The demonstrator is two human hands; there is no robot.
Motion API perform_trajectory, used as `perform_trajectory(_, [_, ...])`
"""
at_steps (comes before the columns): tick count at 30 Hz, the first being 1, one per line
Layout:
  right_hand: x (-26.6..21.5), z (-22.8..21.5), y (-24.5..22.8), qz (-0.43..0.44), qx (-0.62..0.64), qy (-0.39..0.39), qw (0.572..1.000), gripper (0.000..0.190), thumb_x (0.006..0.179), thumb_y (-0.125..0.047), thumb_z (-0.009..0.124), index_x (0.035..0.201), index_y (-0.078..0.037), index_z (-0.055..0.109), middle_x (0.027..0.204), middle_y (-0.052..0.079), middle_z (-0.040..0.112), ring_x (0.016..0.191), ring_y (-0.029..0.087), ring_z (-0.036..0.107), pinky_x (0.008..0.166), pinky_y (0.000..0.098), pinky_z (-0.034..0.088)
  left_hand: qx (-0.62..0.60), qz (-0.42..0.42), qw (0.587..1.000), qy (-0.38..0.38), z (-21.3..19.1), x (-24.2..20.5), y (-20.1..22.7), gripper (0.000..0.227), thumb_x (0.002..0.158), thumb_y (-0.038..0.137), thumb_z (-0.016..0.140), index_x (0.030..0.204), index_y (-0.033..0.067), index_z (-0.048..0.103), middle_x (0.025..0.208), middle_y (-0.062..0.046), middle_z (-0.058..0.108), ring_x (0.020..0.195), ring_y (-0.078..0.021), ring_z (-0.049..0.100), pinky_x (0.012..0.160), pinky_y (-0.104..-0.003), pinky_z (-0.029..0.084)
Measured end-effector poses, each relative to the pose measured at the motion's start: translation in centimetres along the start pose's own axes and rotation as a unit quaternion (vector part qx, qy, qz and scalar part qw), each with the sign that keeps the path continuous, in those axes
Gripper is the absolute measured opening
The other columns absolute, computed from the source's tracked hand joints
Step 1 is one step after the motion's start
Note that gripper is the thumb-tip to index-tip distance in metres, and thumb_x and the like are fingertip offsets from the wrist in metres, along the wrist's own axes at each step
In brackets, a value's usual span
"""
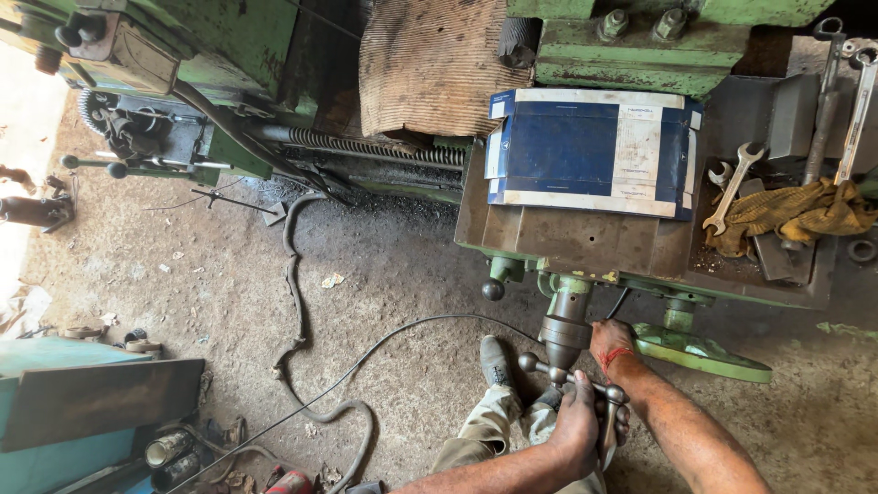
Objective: The person operates a green milling machine by turning a handwheel with both hands to adjust the vertical position of the spindle. The person repeatedly moves the handwheel up and down while the machine runs.
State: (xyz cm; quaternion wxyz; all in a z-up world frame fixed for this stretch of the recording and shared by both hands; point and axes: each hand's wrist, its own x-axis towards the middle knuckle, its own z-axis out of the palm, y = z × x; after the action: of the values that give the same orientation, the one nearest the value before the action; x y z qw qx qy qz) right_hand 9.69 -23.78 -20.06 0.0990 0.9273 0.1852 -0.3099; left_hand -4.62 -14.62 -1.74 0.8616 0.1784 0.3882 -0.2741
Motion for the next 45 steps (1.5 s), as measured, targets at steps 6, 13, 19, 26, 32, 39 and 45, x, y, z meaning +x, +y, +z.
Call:
perform_trajectory(6, [0.3,-0.2,-0.1,-0.002,-0.036,-0.048,0.998,0.016,0.088,-0.019,0.068,0.100,-0.013,0.075,0.100,0.008,0.078,0.095,0.023,0.077,0.079,0.0349,0.064,0.011,-0.018,1.000,-0.012,-0.1,-0.7,0.7,0.074,0.112,0.066,0.025,0.103,0.0050,0.065,0.077,-0.007,0.061,0.067,-0.0173,0.058,0.064,-0.031,0.052])
perform_trajectory(13, [0.1,0.0,-0.1,0.006,-0.015,-0.023,1.000,0.016,0.092,-0.018,0.063,0.095,-0.014,0.078,0.099,0.008,0.079,0.094,0.024,0.078,0.079,0.0360,0.064,0.043,-0.008,0.999,-0.008,-0.2,-1.0,1.1,0.074,0.112,0.067,0.024,0.102,0.0051,0.065,0.078,-0.006,0.061,0.067,-0.0179,0.058,0.064,-0.032,0.052])
perform_trajectory(19, [0.1,0.1,-0.1,0.004,-0.003,-0.004,1.000,0.015,0.090,-0.015,0.063,0.094,-0.014,0.078,0.097,0.010,0.078,0.093,0.025,0.078,0.079,0.0361,0.064,0.057,-0.028,0.998,-0.024,-0.4,-1.4,1.6,0.073,0.111,0.067,0.022,0.107,0.0062,0.062,0.080,-0.006,0.062,0.070,-0.0177,0.059,0.065,-0.033,0.052])
perform_trajectory(26, [0.0,0.1,0.0,0.010,0.018,0.009,1.000,0.015,0.090,-0.015,0.064,0.094,-0.014,0.078,0.098,0.010,0.078,0.095,0.026,0.078,0.081,0.0371,0.063,0.016,-0.073,0.997,-0.038,-0.4,-2.0,2.5,0.070,0.112,0.067,0.022,0.108,0.0078,0.059,0.083,-0.007,0.061,0.070,-0.0172,0.056,0.066,-0.033,0.051])
perform_trajectory(32, [0.2,0.0,-0.1,0.001,-0.011,-0.024,1.000,0.017,0.091,-0.016,0.062,0.098,-0.013,0.077,0.100,0.009,0.078,0.095,0.025,0.078,0.080,0.0363,0.064,-0.016,-0.091,0.992,-0.082,-0.8,-2.2,3.0,0.069,0.112,0.068,0.019,0.106,0.0094,0.055,0.082,-0.006,0.057,0.072,-0.0163,0.051,0.066,-0.031,0.046])
perform_trajectory(39, [0.2,-0.1,-0.1,-0.006,-0.011,-0.028,1.000,0.017,0.093,-0.016,0.061,0.096,-0.014,0.077,0.098,0.008,0.078,0.096,0.024,0.078,0.081,0.0360,0.063,0.015,-0.097,0.991,-0.093,-0.7,-3.3,4.4,0.069,0.113,0.069,0.021,0.106,0.0094,0.055,0.080,-0.004,0.056,0.070,-0.0157,0.052,0.064,-0.031,0.046])
perform_trajectory(45, [0.1,-0.1,-0.2,-0.006,-0.017,-0.027,0.999,0.018,0.093,-0.017,0.061,0.092,-0.013,0.079,0.097,0.010,0.078,0.094,0.024,0.078,0.080,0.0364,0.064,0.307,0.075,0.945,-0.078,2.3,-7.0,6.0,0.060,0.108,0.063,0.044,0.104,0.0037,0.057,0.081,-0.009,0.065,0.067,-0.0246,0.065,0.061,-0.043,0.055])
